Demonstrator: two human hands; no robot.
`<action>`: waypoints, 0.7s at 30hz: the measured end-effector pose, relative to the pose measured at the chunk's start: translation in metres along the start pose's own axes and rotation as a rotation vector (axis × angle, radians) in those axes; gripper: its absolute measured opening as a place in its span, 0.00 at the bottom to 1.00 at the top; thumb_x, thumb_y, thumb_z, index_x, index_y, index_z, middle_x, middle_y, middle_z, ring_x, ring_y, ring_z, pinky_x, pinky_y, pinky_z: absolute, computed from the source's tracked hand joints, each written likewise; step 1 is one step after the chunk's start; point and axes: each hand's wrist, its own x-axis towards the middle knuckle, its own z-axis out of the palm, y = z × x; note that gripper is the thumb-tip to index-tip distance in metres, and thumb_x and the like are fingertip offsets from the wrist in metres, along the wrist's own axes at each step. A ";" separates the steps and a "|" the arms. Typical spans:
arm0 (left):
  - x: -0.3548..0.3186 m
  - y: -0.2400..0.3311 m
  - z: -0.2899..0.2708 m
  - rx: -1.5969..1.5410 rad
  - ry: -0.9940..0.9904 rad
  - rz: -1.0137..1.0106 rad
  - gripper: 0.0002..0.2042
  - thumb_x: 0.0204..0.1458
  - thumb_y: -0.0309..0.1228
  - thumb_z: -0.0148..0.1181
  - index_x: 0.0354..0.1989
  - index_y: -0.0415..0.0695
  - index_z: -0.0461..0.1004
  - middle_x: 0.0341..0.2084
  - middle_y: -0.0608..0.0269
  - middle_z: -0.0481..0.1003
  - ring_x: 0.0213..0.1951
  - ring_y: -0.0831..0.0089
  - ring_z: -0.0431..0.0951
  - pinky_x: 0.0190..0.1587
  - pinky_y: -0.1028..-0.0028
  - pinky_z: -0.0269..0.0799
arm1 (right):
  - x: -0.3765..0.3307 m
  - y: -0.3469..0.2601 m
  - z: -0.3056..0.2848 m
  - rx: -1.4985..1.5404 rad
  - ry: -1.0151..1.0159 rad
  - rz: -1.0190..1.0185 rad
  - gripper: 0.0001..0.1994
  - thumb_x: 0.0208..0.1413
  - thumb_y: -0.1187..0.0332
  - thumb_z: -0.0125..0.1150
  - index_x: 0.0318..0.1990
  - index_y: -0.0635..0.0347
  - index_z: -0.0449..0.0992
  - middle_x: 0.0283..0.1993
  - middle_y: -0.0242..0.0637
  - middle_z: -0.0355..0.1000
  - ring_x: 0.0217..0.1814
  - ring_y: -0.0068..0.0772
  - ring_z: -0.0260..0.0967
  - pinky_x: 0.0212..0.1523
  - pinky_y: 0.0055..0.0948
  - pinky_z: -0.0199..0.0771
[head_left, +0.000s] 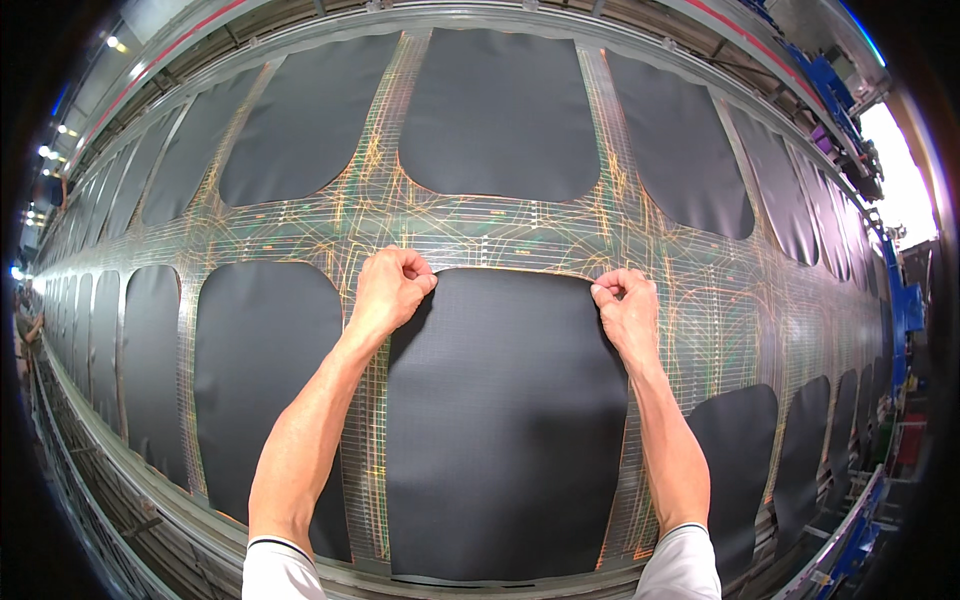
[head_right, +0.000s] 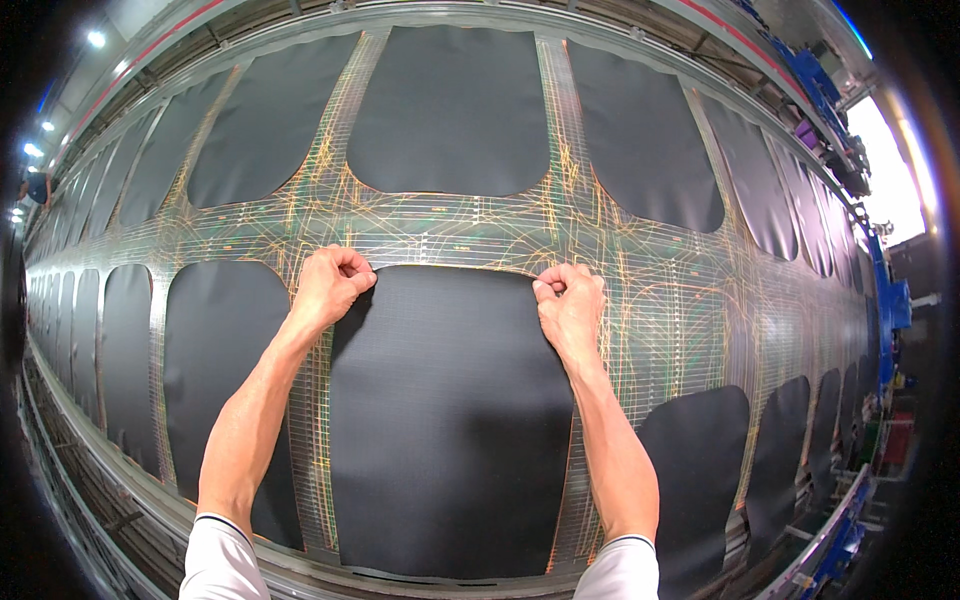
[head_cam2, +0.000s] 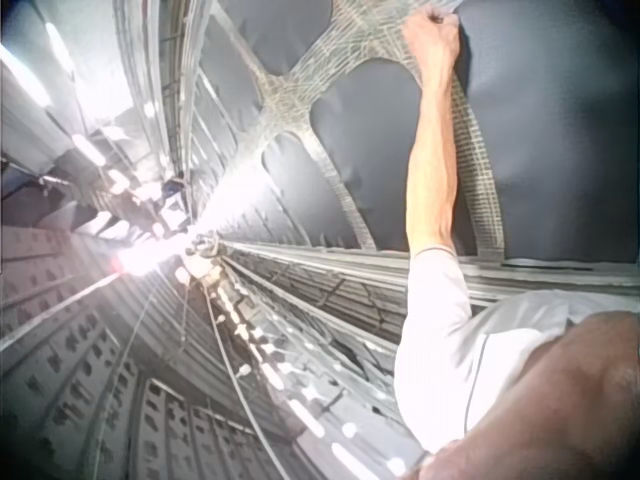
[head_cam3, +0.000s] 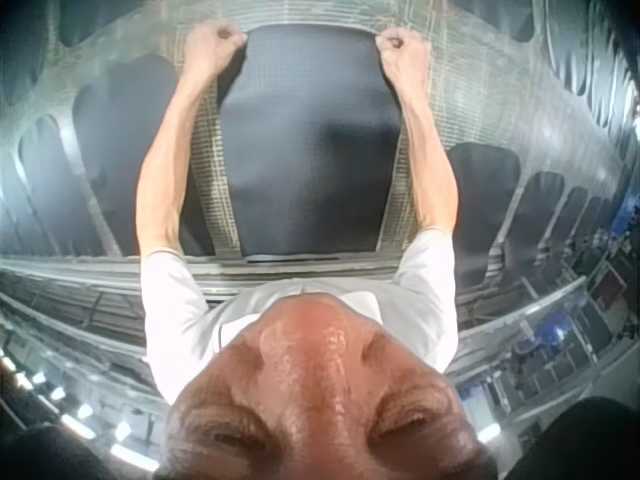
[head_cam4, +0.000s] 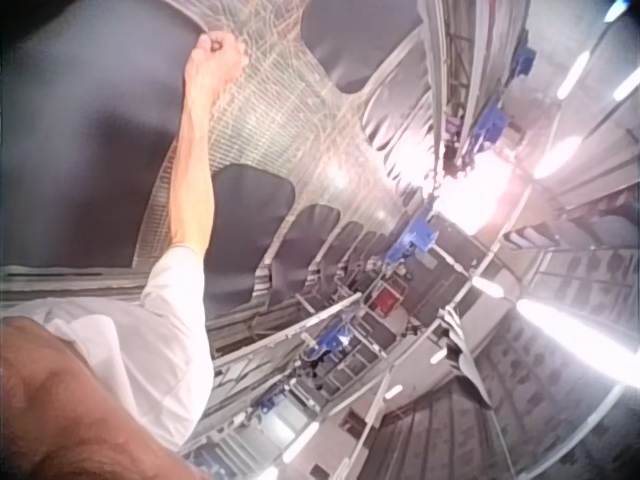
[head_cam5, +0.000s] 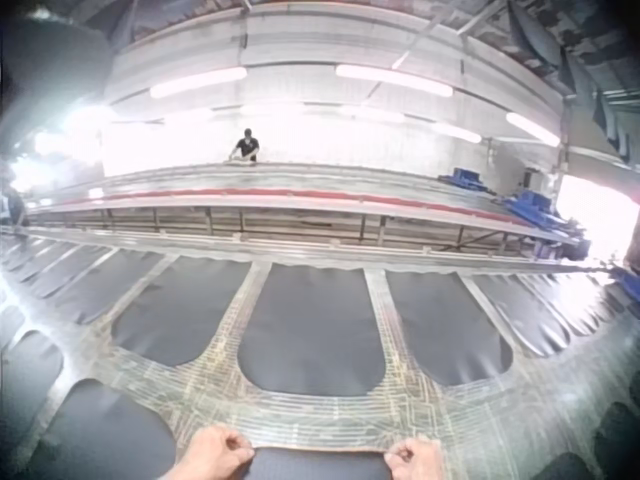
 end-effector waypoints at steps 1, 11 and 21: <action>0.001 0.002 -0.002 -0.015 -0.013 -0.012 0.05 0.46 0.27 0.67 0.27 0.38 0.80 0.24 0.57 0.77 0.27 0.69 0.78 0.35 0.68 0.74 | 0.001 0.001 0.001 -0.006 0.008 -0.014 0.03 0.47 0.72 0.66 0.30 0.60 0.81 0.29 0.38 0.70 0.38 0.37 0.66 0.43 0.39 0.68; 0.007 0.007 -0.004 -0.076 -0.071 -0.134 0.04 0.45 0.25 0.68 0.26 0.38 0.81 0.19 0.66 0.75 0.25 0.79 0.73 0.31 0.74 0.69 | 0.009 0.007 0.006 0.011 0.023 0.028 0.04 0.44 0.70 0.68 0.26 0.60 0.82 0.27 0.38 0.70 0.33 0.33 0.68 0.38 0.38 0.69; 0.010 0.003 -0.007 -0.077 -0.066 -0.165 0.04 0.43 0.26 0.68 0.25 0.38 0.81 0.18 0.64 0.76 0.24 0.77 0.74 0.31 0.72 0.71 | 0.010 0.005 0.010 0.005 0.029 0.041 0.04 0.44 0.69 0.67 0.27 0.58 0.83 0.28 0.40 0.73 0.30 0.37 0.71 0.37 0.38 0.72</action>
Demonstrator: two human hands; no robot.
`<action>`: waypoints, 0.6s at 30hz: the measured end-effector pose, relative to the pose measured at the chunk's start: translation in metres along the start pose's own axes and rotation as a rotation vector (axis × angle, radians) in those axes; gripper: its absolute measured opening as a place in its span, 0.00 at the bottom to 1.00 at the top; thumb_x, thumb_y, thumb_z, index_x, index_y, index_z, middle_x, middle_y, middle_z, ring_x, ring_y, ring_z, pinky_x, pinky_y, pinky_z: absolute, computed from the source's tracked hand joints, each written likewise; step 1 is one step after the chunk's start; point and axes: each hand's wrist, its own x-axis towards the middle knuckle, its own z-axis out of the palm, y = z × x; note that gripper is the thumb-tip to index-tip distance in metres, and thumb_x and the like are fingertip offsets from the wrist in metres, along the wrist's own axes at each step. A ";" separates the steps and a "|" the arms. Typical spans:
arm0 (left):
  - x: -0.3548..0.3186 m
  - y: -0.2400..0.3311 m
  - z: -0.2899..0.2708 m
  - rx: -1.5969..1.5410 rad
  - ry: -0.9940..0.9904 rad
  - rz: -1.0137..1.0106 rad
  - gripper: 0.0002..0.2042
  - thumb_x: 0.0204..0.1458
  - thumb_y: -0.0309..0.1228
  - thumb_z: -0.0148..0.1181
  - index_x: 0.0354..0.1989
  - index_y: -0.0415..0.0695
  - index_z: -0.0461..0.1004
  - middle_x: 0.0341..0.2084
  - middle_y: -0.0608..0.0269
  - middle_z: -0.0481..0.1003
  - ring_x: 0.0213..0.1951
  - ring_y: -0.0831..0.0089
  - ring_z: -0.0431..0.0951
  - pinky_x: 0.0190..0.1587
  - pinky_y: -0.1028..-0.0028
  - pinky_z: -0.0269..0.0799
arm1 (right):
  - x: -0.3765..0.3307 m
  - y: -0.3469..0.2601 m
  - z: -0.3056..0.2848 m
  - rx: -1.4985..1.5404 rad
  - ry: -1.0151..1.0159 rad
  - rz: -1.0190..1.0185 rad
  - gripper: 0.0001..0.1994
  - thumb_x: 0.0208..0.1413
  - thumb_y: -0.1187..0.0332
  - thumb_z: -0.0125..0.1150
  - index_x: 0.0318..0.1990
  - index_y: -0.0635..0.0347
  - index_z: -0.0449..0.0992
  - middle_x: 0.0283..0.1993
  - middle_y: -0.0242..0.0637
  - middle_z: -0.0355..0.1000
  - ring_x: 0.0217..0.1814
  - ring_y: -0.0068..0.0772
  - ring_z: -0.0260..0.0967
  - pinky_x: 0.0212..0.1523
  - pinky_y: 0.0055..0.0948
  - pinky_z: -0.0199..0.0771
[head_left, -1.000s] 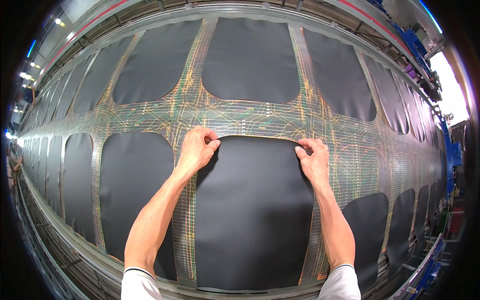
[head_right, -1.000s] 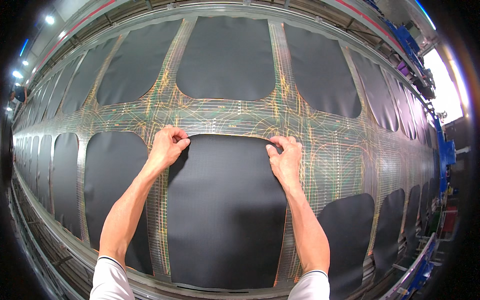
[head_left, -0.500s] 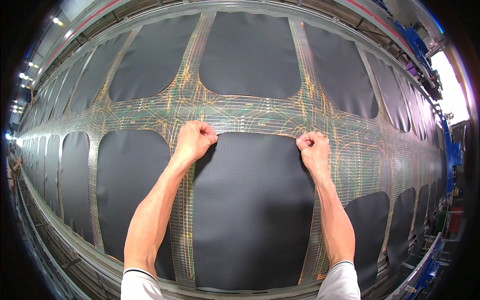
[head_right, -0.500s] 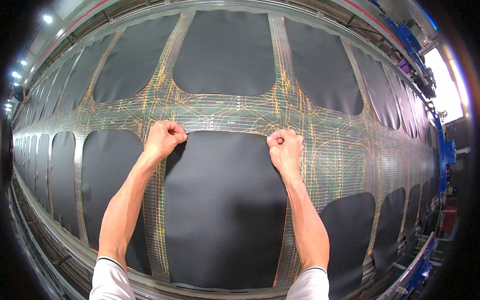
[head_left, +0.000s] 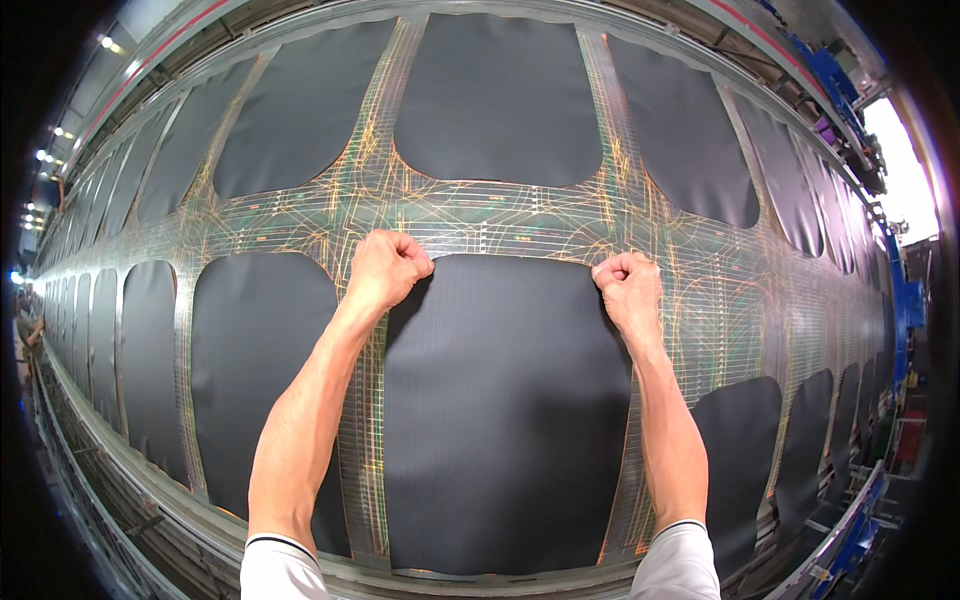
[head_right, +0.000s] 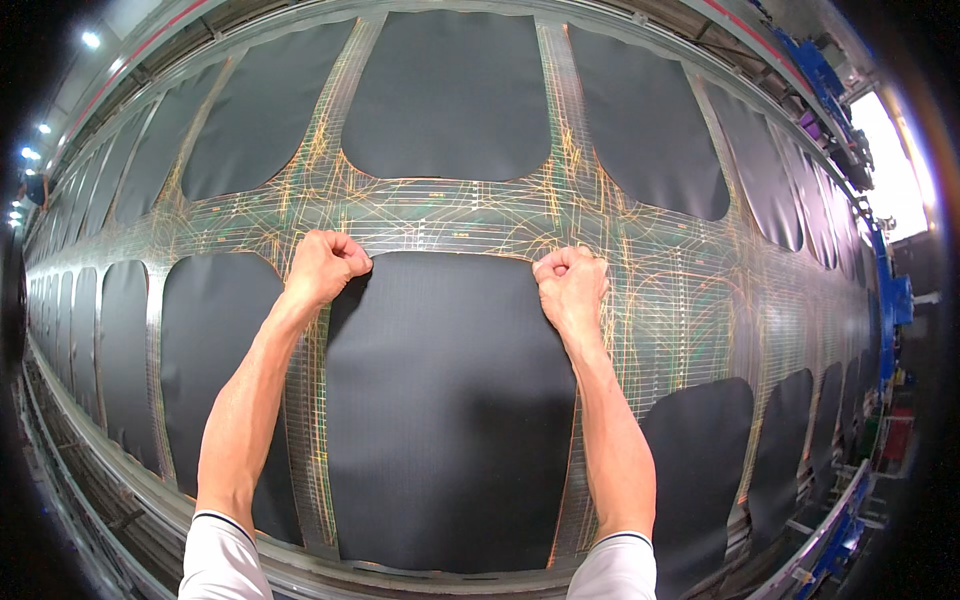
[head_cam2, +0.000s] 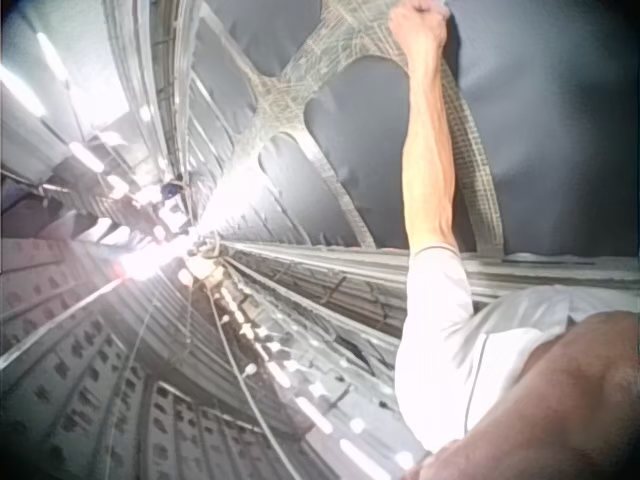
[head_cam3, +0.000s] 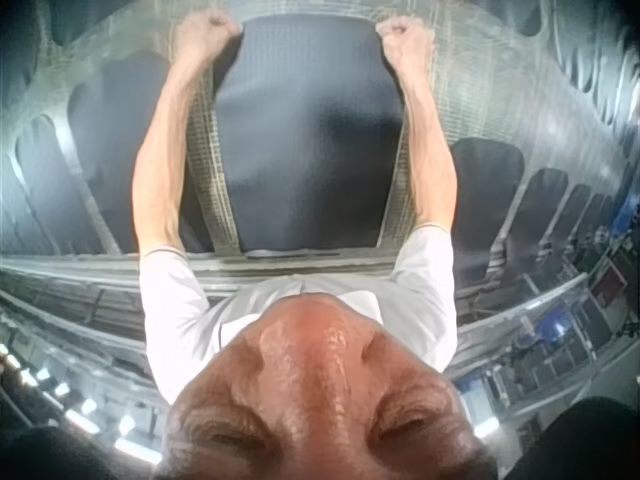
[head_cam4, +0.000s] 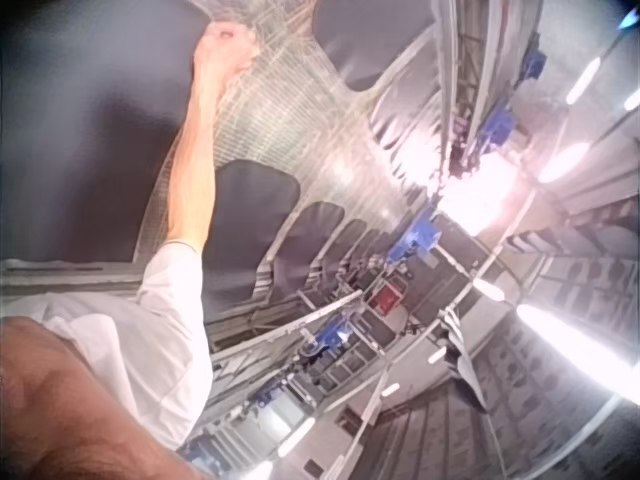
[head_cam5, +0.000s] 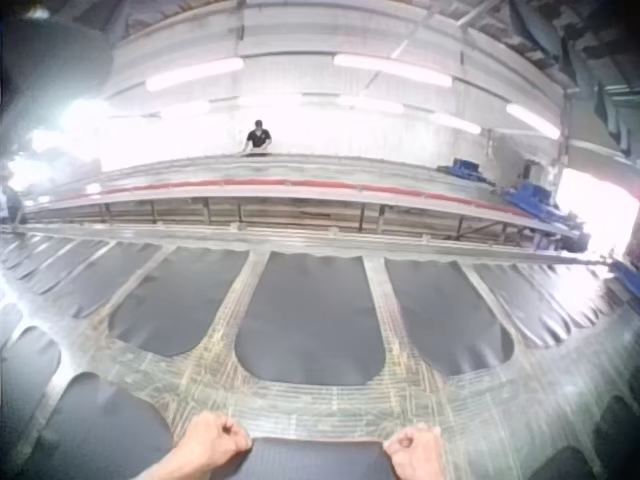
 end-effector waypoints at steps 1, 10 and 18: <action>0.001 -0.001 0.001 0.006 0.009 0.020 0.05 0.43 0.27 0.68 0.24 0.39 0.81 0.18 0.62 0.77 0.24 0.76 0.76 0.31 0.72 0.72 | 0.000 0.000 -0.002 0.011 -0.007 0.009 0.05 0.44 0.69 0.67 0.27 0.58 0.83 0.29 0.40 0.74 0.30 0.38 0.72 0.38 0.38 0.72; 0.011 -0.012 0.003 0.045 -0.014 0.103 0.05 0.43 0.27 0.70 0.28 0.40 0.83 0.20 0.68 0.78 0.25 0.80 0.74 0.31 0.76 0.70 | 0.040 0.022 -0.024 0.107 -0.430 0.101 0.05 0.42 0.68 0.66 0.28 0.57 0.84 0.31 0.43 0.80 0.35 0.36 0.78 0.41 0.35 0.76; 0.009 -0.001 0.007 -0.025 -0.076 0.048 0.04 0.48 0.25 0.67 0.30 0.37 0.81 0.23 0.71 0.76 0.27 0.83 0.71 0.35 0.79 0.66 | 0.052 0.004 -0.045 -0.054 -0.564 0.117 0.05 0.43 0.73 0.73 0.29 0.60 0.84 0.34 0.40 0.80 0.42 0.35 0.76 0.46 0.36 0.74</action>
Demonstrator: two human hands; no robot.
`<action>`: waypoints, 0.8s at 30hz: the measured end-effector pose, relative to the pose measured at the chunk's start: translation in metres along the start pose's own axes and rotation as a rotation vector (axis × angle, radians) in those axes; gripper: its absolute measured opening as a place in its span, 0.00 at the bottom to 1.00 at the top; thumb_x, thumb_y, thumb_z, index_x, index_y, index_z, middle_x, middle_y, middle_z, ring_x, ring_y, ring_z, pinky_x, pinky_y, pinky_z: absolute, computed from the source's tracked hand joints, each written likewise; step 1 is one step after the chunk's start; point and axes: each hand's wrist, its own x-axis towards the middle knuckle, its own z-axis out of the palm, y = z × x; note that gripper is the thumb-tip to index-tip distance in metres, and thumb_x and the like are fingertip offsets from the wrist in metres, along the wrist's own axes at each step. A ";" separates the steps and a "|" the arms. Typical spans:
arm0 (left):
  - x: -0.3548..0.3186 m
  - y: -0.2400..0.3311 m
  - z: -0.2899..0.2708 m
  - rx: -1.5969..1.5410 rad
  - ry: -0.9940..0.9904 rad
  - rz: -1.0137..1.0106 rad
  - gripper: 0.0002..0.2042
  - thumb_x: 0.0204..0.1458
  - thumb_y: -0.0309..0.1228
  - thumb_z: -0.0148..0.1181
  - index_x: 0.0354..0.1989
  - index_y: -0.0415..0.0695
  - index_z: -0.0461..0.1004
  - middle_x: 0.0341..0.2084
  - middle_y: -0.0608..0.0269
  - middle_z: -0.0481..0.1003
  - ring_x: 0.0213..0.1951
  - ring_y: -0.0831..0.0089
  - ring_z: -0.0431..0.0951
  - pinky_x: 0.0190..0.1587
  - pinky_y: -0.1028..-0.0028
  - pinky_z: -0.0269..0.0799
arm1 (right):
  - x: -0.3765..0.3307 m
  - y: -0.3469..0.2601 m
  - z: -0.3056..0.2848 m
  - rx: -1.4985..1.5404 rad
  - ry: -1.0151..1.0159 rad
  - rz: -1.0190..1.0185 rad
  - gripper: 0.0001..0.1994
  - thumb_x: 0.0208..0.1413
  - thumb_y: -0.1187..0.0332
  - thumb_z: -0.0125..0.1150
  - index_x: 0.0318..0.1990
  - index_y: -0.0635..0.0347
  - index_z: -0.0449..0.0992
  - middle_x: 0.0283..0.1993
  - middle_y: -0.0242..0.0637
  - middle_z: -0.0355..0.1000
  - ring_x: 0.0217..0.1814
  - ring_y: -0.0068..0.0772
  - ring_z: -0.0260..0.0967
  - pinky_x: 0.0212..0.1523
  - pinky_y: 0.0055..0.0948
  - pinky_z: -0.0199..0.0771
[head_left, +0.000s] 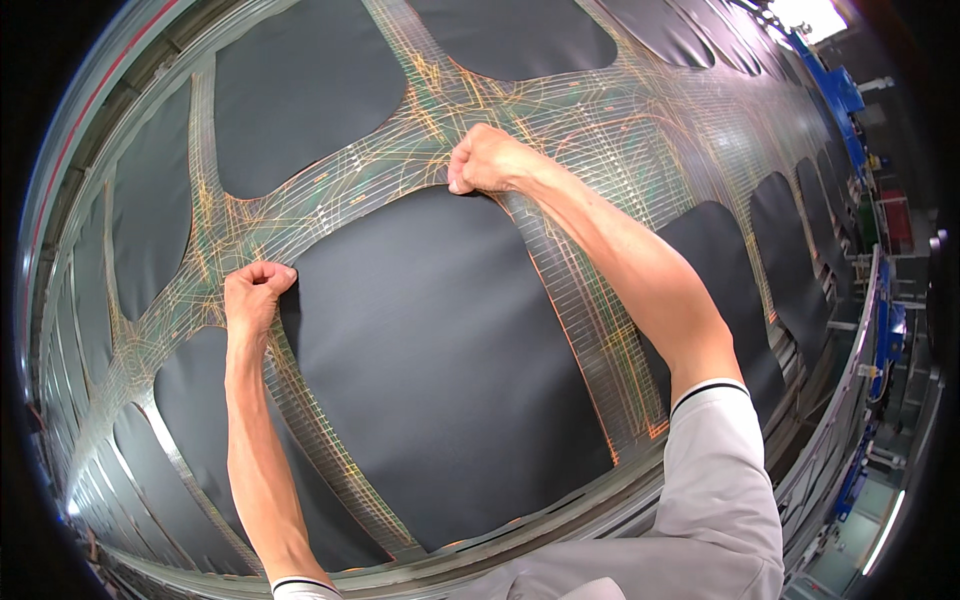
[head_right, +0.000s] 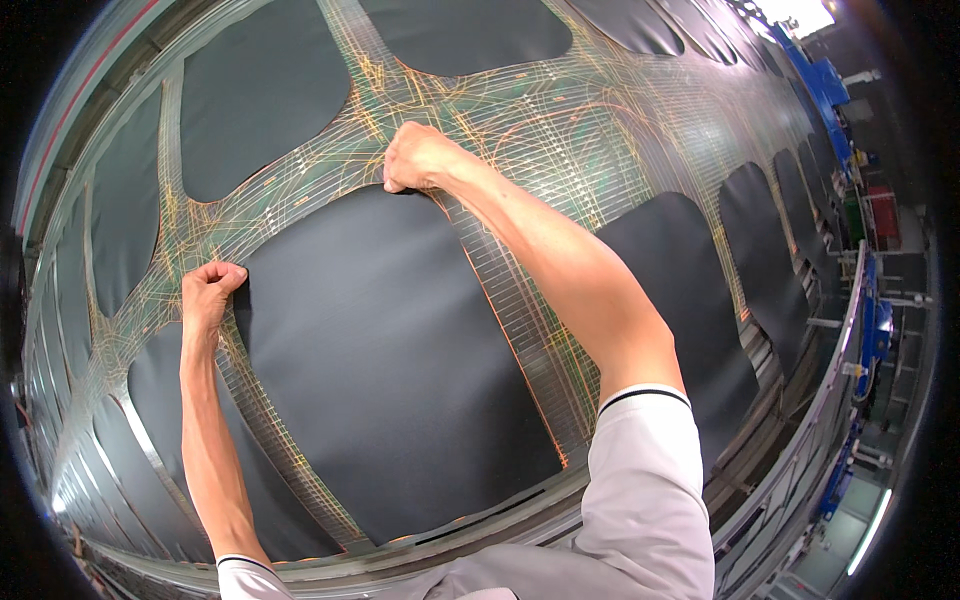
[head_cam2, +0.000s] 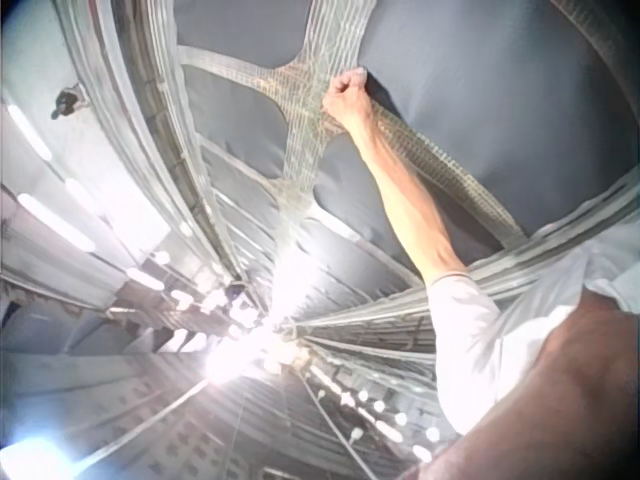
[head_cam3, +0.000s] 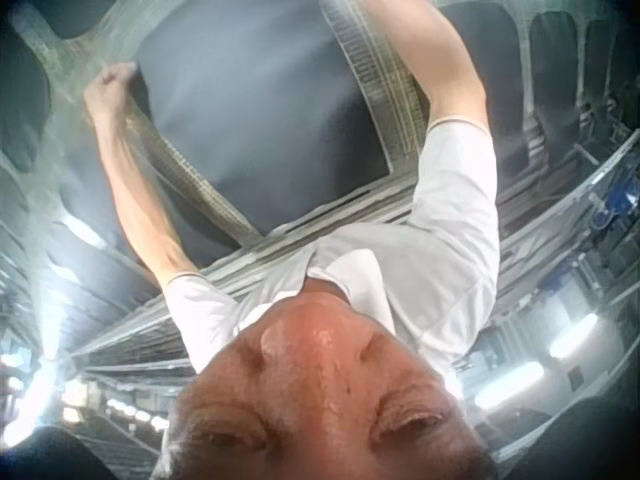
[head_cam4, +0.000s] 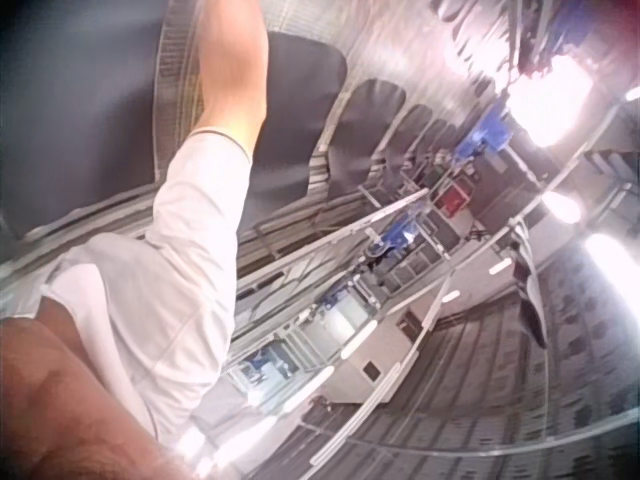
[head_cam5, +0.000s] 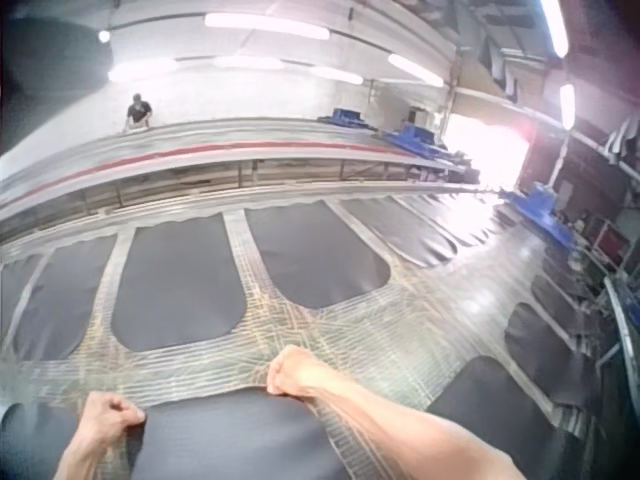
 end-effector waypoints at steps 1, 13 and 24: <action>-0.001 0.000 -0.001 0.003 0.001 0.000 0.04 0.48 0.25 0.68 0.30 0.38 0.81 0.23 0.71 0.76 0.27 0.83 0.71 0.35 0.79 0.66 | -0.001 -0.002 -0.001 -0.001 -0.020 -0.021 0.05 0.43 0.73 0.72 0.29 0.60 0.83 0.35 0.41 0.80 0.43 0.36 0.76 0.46 0.36 0.74; 0.000 -0.002 -0.005 -0.028 -0.026 0.005 0.05 0.49 0.25 0.67 0.31 0.37 0.81 0.24 0.70 0.77 0.27 0.83 0.72 0.34 0.79 0.67 | 0.010 -0.006 0.000 -0.249 -0.070 -0.074 0.03 0.43 0.75 0.69 0.28 0.59 0.83 0.33 0.40 0.80 0.41 0.34 0.76 0.44 0.36 0.76; 0.003 -0.003 -0.005 -0.006 -0.016 -0.012 0.03 0.47 0.23 0.68 0.27 0.37 0.80 0.22 0.69 0.77 0.26 0.82 0.72 0.33 0.78 0.68 | 0.009 0.002 0.001 -0.025 -0.031 -0.058 0.03 0.42 0.75 0.69 0.27 0.59 0.83 0.31 0.39 0.80 0.37 0.31 0.77 0.42 0.33 0.76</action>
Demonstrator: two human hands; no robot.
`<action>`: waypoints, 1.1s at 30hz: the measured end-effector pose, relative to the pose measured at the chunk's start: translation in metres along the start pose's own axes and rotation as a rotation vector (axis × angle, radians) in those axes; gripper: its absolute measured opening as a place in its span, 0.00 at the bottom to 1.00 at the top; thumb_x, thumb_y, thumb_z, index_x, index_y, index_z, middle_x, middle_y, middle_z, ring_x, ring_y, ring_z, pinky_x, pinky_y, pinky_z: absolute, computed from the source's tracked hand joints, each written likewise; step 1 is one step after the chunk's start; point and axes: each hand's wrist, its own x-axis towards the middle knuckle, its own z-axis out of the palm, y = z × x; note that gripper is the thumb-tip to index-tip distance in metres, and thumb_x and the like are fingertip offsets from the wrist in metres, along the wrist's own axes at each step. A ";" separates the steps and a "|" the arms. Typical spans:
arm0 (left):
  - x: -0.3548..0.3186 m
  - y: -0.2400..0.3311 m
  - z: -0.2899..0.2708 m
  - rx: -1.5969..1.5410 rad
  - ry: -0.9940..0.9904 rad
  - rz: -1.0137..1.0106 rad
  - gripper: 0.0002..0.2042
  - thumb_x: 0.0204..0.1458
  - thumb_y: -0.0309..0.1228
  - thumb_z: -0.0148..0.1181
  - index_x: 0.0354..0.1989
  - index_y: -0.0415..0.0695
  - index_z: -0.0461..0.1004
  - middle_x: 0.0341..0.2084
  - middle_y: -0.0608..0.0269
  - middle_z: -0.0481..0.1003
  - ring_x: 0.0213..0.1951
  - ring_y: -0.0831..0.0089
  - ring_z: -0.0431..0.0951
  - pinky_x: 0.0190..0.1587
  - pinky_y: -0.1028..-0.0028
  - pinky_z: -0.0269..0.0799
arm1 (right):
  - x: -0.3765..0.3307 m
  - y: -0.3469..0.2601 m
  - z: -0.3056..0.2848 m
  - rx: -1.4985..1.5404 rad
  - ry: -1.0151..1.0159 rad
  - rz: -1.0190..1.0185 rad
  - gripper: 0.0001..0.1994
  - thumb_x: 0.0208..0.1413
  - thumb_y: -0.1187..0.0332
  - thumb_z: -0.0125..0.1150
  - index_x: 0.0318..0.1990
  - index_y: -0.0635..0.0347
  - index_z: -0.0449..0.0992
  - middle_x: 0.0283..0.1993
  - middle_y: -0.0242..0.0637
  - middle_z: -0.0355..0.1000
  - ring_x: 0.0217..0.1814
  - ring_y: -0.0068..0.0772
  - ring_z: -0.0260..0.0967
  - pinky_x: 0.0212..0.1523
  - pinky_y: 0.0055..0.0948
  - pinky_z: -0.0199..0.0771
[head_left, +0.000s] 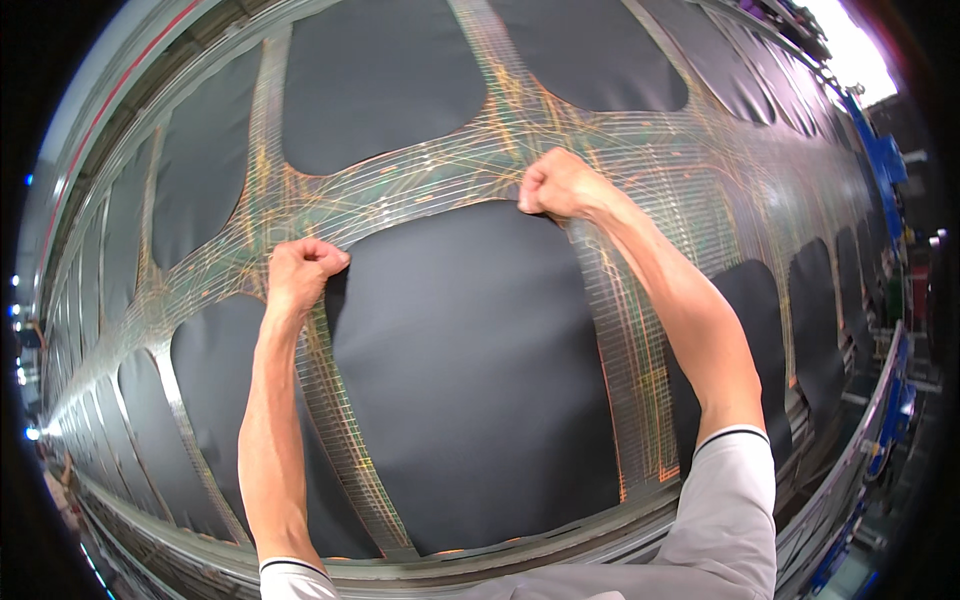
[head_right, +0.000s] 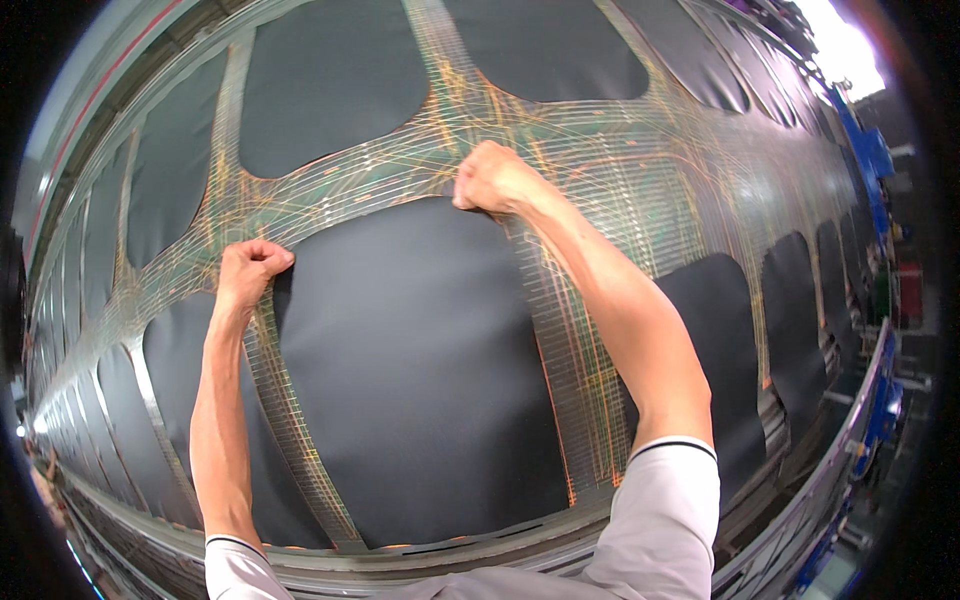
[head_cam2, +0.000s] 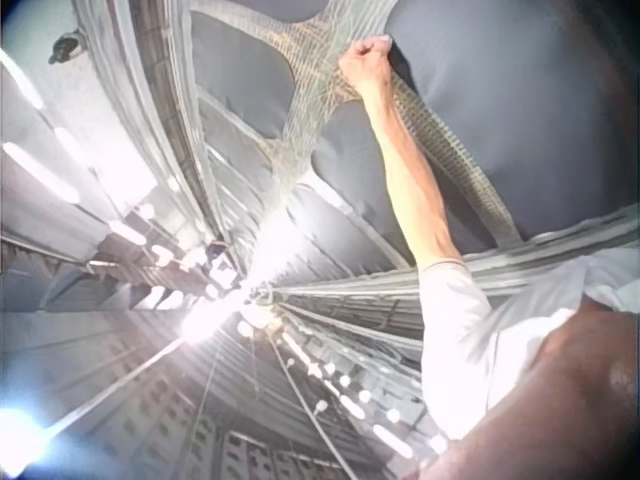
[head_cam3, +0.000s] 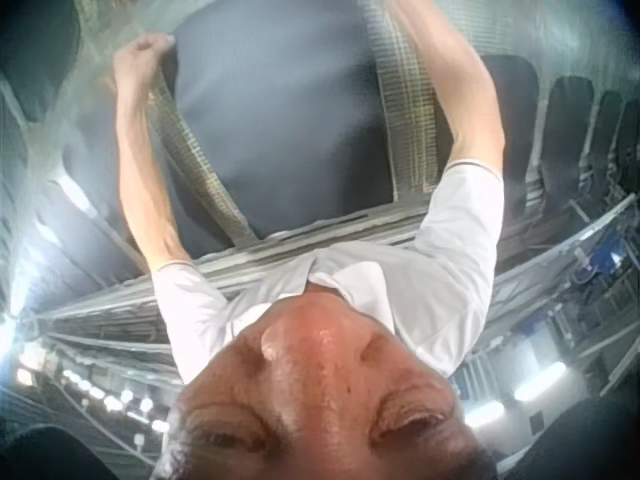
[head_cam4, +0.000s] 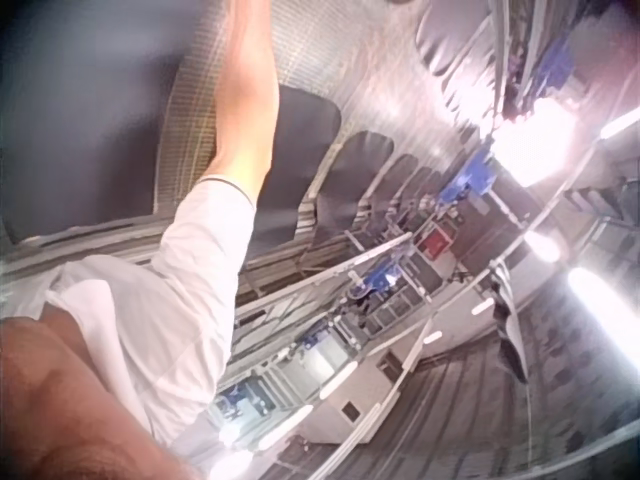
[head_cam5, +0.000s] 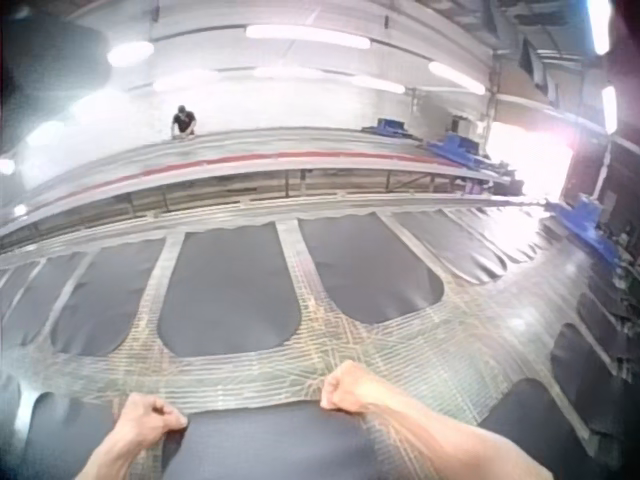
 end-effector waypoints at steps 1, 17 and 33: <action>0.000 -0.002 0.000 0.007 0.013 0.006 0.03 0.47 0.23 0.68 0.27 0.37 0.80 0.22 0.68 0.77 0.26 0.82 0.73 0.33 0.78 0.69 | -0.001 0.001 0.000 0.011 0.000 0.019 0.03 0.41 0.75 0.70 0.26 0.59 0.83 0.31 0.40 0.81 0.38 0.32 0.78 0.42 0.33 0.77; -0.007 0.007 -0.001 0.028 0.043 -0.043 0.05 0.44 0.27 0.71 0.27 0.40 0.82 0.20 0.67 0.77 0.25 0.79 0.73 0.33 0.74 0.69 | -0.013 -0.010 0.003 0.131 0.007 0.024 0.02 0.46 0.80 0.63 0.25 0.66 0.79 0.24 0.34 0.75 0.29 0.22 0.70 0.35 0.26 0.72; -0.006 0.005 -0.002 0.030 0.038 -0.036 0.06 0.44 0.28 0.71 0.27 0.39 0.82 0.22 0.63 0.79 0.28 0.78 0.77 0.36 0.73 0.73 | -0.014 -0.014 0.002 0.079 0.031 0.072 0.02 0.43 0.76 0.68 0.26 0.64 0.80 0.24 0.33 0.75 0.28 0.23 0.68 0.34 0.28 0.69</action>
